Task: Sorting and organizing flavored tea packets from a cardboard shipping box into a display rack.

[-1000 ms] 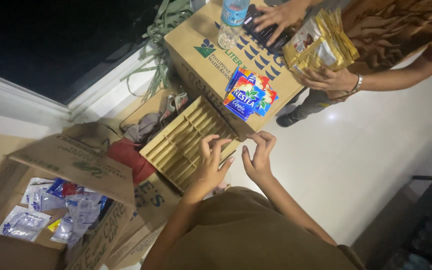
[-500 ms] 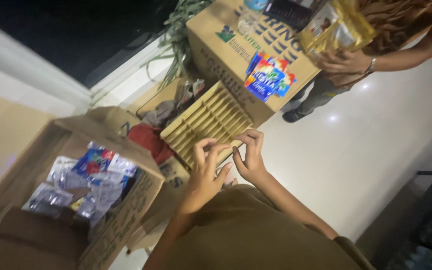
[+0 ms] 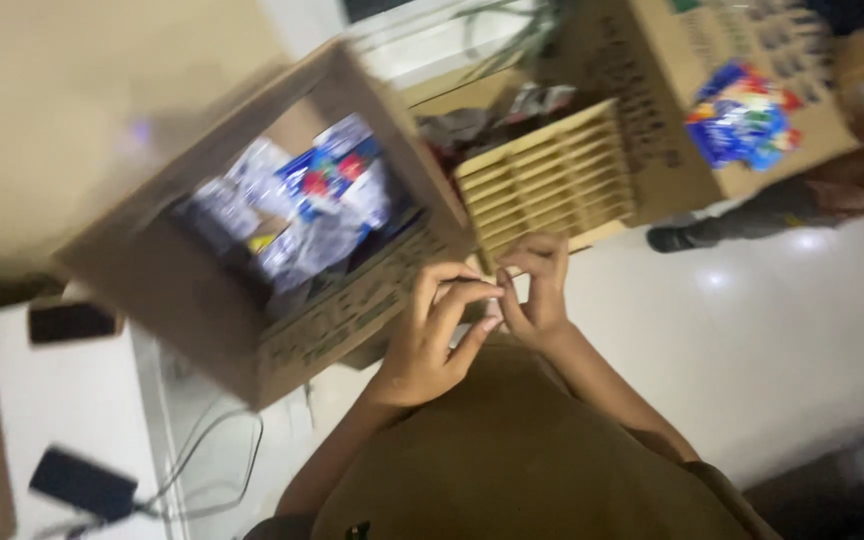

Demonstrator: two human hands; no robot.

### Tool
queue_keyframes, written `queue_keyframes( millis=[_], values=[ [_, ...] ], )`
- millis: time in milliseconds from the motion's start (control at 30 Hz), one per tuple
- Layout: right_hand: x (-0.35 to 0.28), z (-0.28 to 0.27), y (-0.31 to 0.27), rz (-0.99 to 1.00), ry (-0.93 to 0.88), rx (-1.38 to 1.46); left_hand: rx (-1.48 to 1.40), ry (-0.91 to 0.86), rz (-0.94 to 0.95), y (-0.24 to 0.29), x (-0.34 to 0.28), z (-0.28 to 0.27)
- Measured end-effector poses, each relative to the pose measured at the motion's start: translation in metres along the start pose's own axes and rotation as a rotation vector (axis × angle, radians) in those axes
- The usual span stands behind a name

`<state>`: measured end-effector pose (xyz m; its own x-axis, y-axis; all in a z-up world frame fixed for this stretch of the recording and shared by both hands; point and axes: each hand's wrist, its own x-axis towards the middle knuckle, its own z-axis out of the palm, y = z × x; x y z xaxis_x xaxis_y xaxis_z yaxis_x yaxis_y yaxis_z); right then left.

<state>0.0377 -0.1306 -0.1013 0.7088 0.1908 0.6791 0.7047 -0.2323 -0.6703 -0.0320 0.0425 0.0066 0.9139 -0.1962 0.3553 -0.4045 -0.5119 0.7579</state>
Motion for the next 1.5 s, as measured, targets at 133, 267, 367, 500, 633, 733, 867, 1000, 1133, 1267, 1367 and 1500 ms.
queue_keyframes(
  millis=[133, 267, 367, 500, 633, 733, 867, 1000, 1133, 1267, 1367, 1500],
  values=[
    [0.015, 0.024, -0.018, -0.038, -0.070, -0.013, 0.125, 0.143, -0.064, -0.006, -0.031, -0.042],
    [0.031, 0.045, -0.033, -0.081, -0.127, -0.137, 0.303, 0.189, -0.361, -0.014, -0.054, -0.090],
    [0.042, 0.059, -0.046, -0.052, -0.171, -0.133, 0.367, 0.142, -0.480, -0.039, -0.078, -0.105],
    [0.048, 0.081, -0.048, 0.046, -0.415, 0.041, 0.342, 0.117, -0.433, -0.049, -0.092, -0.106],
    [0.051, 0.091, -0.055, -0.121, -0.448, -0.393, 0.324, 0.117, -0.364, -0.053, -0.092, -0.095],
    [0.055, 0.083, -0.056, -0.060, -0.435, -0.341, 0.335, 0.104, -0.276, -0.054, -0.079, -0.089],
    [0.053, 0.073, -0.056, 0.001, -0.418, -0.089, 0.246, 0.007, -0.272, -0.048, -0.059, -0.086],
    [0.049, 0.074, -0.051, 0.054, -0.450, -0.032, 0.208, -0.029, -0.182, -0.061, -0.048, -0.076],
    [0.050, 0.069, -0.054, 0.054, -0.413, -0.025, 0.250, -0.053, -0.157, -0.060, -0.037, -0.073],
    [0.053, 0.066, -0.046, 0.064, -0.474, 0.064, 0.348, -0.166, -0.256, -0.077, -0.048, -0.062],
    [0.063, 0.070, -0.034, 0.111, -0.525, 0.105, 0.392, -0.184, -0.317, -0.089, -0.060, -0.057],
    [0.098, 0.081, -0.026, 0.138, -0.570, 0.058, 0.402, -0.147, -0.339, -0.086, -0.065, -0.060]
  ],
)
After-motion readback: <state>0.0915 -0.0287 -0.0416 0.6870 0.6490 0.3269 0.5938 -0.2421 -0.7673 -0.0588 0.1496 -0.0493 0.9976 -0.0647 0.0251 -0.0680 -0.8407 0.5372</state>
